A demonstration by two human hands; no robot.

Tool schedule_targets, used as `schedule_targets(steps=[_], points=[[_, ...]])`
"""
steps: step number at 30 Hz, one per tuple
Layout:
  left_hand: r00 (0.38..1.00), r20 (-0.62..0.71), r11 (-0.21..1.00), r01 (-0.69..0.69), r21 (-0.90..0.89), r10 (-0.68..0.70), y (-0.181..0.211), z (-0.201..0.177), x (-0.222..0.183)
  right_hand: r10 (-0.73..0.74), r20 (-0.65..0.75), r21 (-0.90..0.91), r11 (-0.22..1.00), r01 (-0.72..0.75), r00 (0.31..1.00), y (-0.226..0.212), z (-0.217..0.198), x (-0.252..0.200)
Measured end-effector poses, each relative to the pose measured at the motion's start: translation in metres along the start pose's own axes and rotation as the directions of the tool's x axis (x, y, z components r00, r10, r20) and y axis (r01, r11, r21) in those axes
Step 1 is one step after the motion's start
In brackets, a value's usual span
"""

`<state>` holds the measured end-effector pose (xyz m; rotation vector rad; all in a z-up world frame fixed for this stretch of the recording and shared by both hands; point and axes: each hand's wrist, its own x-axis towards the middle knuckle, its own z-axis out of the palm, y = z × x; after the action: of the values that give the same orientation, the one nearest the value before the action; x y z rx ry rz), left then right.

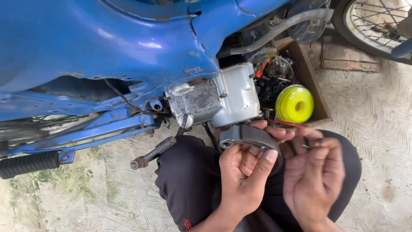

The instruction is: The person sits on the ground beside a blue motorcycle and first files and fits a small metal bracket by hand. They then take a curved brake shoe and work a spring hook onto it, pressing and threading the spring into place with their fingers.

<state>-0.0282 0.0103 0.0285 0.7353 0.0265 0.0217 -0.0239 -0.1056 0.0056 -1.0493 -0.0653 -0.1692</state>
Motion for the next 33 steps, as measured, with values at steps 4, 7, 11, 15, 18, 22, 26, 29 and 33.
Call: schedule_targets(steps=[4,7,11,15,18,22,26,29,33], points=[[0.988,-0.083,0.991,-0.133,-0.028,0.13,-0.005,0.007,0.0,0.156,-0.118,0.011,0.988,-0.155,0.981,0.01,0.008,-0.011],[0.96,-0.139,0.959,-0.216,0.183,0.243,-0.005,0.009,-0.002,0.186,-0.174,-0.072,0.977,-0.201,0.967,0.01,0.008,-0.009],[0.936,-0.152,0.853,-0.21,0.479,0.316,0.005,0.021,-0.009,0.067,-0.155,-0.386,0.914,-0.123,0.986,0.001,-0.005,0.005],[0.951,-0.023,0.681,-0.204,0.703,0.309,0.027,0.036,-0.019,0.095,-0.101,-0.61,0.781,-0.137,0.99,-0.035,-0.016,0.026],[0.949,0.027,0.528,-0.198,0.826,0.314,0.038,0.049,-0.028,0.038,0.056,-0.73,0.683,0.015,0.998,-0.055,-0.017,0.041],[0.934,0.112,0.555,-0.295,0.777,0.34,0.047,0.063,-0.035,0.205,0.057,-0.586,0.799,-0.133,0.977,-0.054,-0.021,0.05],[0.916,0.152,0.485,-0.332,0.809,0.372,0.046,0.064,-0.04,0.31,0.054,-0.315,0.907,-0.278,0.949,-0.037,-0.023,0.044],[0.919,0.155,0.451,-0.319,0.834,0.363,0.038,0.058,-0.039,0.41,-0.008,-0.132,0.904,-0.408,0.912,-0.026,-0.03,0.035],[0.921,0.157,0.473,-0.323,0.82,0.356,0.041,0.054,-0.034,0.415,-0.07,-0.146,0.895,-0.421,0.907,-0.024,-0.036,0.038]])
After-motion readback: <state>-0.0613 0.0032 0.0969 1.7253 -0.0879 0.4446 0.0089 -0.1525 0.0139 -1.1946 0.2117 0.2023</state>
